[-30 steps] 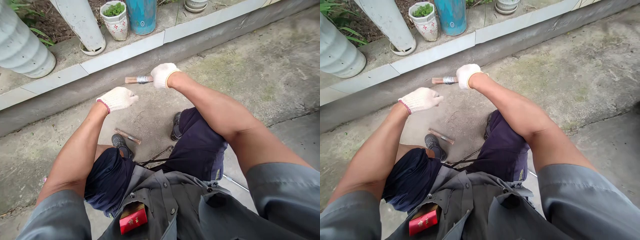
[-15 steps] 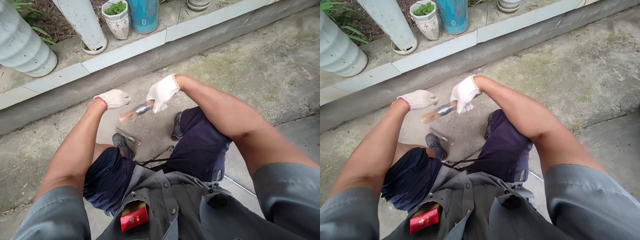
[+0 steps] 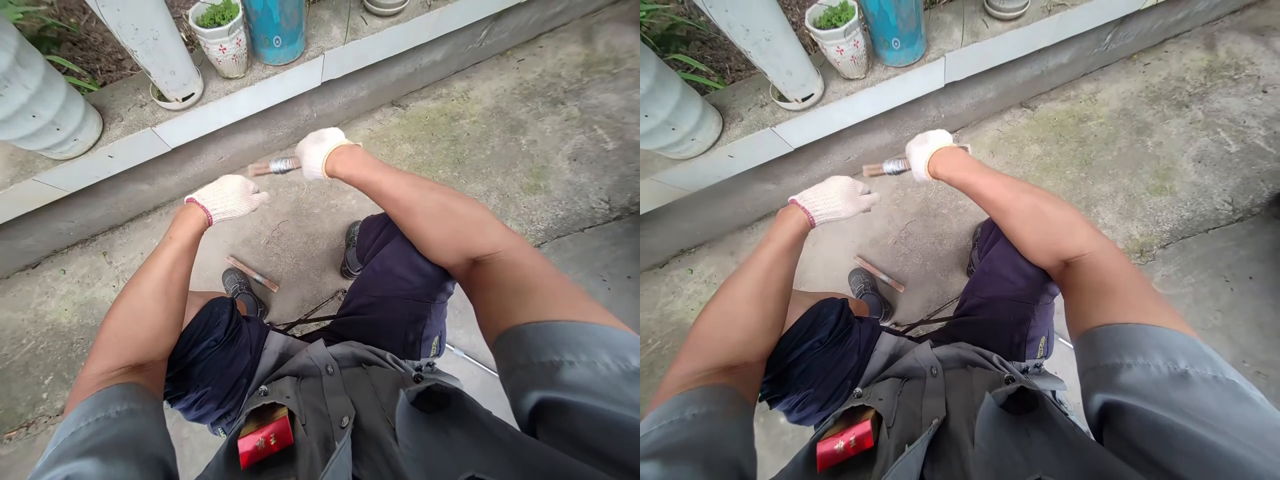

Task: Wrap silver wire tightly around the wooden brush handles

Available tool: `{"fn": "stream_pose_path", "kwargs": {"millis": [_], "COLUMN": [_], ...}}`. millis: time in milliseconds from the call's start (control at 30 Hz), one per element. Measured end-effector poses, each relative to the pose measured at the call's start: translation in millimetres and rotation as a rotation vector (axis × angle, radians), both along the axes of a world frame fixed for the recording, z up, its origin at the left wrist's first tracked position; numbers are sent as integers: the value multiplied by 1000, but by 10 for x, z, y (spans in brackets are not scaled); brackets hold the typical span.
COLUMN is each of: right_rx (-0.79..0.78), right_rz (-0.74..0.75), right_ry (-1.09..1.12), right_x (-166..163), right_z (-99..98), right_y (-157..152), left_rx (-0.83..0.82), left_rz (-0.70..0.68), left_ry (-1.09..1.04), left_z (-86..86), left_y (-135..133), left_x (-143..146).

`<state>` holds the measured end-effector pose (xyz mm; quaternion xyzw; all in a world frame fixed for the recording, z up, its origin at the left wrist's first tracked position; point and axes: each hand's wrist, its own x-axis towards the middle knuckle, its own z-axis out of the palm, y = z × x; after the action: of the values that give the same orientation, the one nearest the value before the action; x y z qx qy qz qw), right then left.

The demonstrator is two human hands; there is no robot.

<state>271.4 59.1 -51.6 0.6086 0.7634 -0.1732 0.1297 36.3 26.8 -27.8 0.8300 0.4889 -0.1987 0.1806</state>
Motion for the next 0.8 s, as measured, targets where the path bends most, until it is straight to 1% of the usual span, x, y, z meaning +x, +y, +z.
{"fn": "stream_pose_path", "kwargs": {"millis": [100, 167, 300, 400, 467, 533, 600, 700, 767, 800], "right_rx": [68, 36, -141, -336, -492, -637, -703, -668, -563, -470], "right_rz": [50, 115, 156, 181, 235, 296, 338, 336, 288, 229], "right_ry": [63, 190, 469, 530, 479, 385, 224, -46, -170, -172], "right_x": [36, 43, 59, 84, 92, 76, 27, -87, -148, -163], "right_z": [200, 326, 533, 606, 575, 479, 351, 191, 136, 123], "right_y": [-33, -113, -308, -403, -433, -448, -454, -435, -393, -363], "left_rx": [-49, -94, -153, -169, -138, -108, -91, -74, -56, -50], "left_rz": [-5, -30, -34, 19, 47, 54, 68, 105, 102, 89], "left_ry": [-72, -98, -98, -108, -84, -75, -79, -43, -20, -20], "left_z": [-20, -48, -124, -174, -180, -157, -112, -38, 3, 21], "left_y": [-52, -48, 52, 153, 196, 211, 203, 167, 132, 111], "left_x": [32, 12, -130, -282, -359, -392, -376, -291, -219, -182]}}
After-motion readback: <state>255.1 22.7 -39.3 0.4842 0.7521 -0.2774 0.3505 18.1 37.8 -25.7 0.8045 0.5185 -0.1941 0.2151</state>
